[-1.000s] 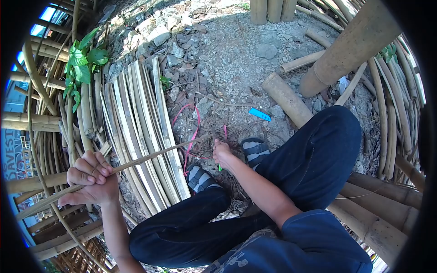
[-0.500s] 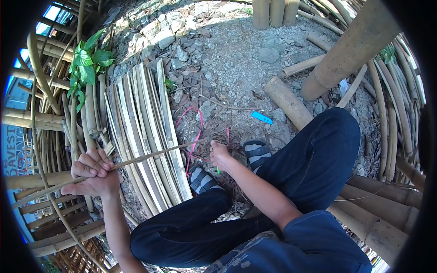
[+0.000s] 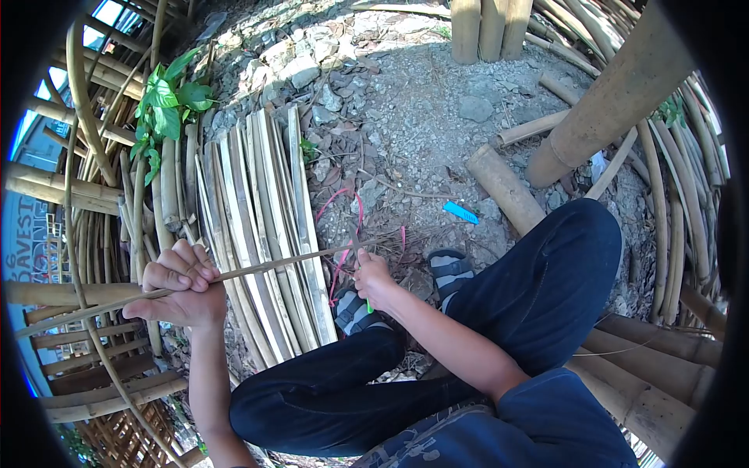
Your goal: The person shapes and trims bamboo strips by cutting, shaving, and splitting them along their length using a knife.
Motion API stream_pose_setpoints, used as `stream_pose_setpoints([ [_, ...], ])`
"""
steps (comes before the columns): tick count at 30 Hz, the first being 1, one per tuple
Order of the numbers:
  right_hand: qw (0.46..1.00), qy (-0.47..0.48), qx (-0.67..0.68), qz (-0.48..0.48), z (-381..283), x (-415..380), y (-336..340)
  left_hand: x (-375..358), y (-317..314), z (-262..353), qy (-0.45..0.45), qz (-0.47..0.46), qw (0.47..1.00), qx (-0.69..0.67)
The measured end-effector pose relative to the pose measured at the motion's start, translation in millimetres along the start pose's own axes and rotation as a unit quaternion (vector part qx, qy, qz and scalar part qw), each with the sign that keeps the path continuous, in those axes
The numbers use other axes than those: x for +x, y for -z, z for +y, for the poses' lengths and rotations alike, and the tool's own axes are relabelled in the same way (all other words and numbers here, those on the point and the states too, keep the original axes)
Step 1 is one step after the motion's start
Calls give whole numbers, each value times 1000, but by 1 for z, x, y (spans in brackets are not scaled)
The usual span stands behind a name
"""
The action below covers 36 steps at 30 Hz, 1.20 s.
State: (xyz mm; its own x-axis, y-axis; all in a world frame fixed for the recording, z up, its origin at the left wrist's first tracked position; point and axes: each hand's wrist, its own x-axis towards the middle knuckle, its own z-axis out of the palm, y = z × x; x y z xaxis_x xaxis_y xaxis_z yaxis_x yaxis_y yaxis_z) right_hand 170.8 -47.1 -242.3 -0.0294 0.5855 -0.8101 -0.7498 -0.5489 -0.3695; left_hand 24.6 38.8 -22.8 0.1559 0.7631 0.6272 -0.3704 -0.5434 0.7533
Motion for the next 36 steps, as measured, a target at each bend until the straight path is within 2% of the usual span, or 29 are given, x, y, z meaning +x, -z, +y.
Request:
stream_pose_setpoints([
  [3, 1000, 9, -8, -14, 2, -10, -9, 1, 3, -1, -4, -7, 1000, -1],
  [5, 997, 60, -14, -42, 5, -33, -31, 0, 4, -3, -1, 10, 1000, -4],
  [8, 978, 154, -91, -111, 4, -75, -57, -1, 1, -3, 0, 32, 999, 1],
  [10, 982, 126, -66, -120, 1, -81, -58, -2, -1, -1, 0, 35, 999, 11],
  [12, 996, 73, 8, -53, 0, -67, -48, -2, -2, 0, -10, 40, 999, 0],
  [16, 988, 92, -83, 94, 9, -8, -14, -3, -2, -2, -18, 44, 999, -11],
  [17, 988, 93, -82, 95, 12, -5, -14, -3, -2, -1, -18, 43, 999, -12],
  [20, 987, 108, -91, 72, 20, -4, -18, -4, -3, -2, -10, 51, 999, -7],
  [22, 995, 99, -29, -14, 16, -24, -29, -4, -2, -3, -19, 62, 998, 28],
  [24, 996, 83, -32, -21, 9, -51, -45, -3, -2, -4, -17, 65, 997, 25],
  [26, 978, 150, -89, -113, 6, -79, -60, -3, -2, -5, -16, 69, 997, 21],
  [28, 976, 131, -96, -145, 2, -96, -65, -4, -3, -4, -24, 68, 997, 40],
  [30, 978, 149, -100, -101, -2, -97, -63, -5, -8, -2, -23, 69, 996, 44],
  [31, 979, 168, -109, -47, 3, -80, -59, -5, -9, -2, -20, 72, 996, 46],
  [32, 989, 132, -47, -44, 2, -69, -50, -6, -8, -1, -21, 73, 996, 46],
  [34, 998, 63, -24, 7, -4, -48, -35, -6, -6, -1, -25, 56, 996, 71],
  [36, 997, 66, -35, 28, 2, -29, -28, -6, -9, -2, -27, 55, 997, 50],
])
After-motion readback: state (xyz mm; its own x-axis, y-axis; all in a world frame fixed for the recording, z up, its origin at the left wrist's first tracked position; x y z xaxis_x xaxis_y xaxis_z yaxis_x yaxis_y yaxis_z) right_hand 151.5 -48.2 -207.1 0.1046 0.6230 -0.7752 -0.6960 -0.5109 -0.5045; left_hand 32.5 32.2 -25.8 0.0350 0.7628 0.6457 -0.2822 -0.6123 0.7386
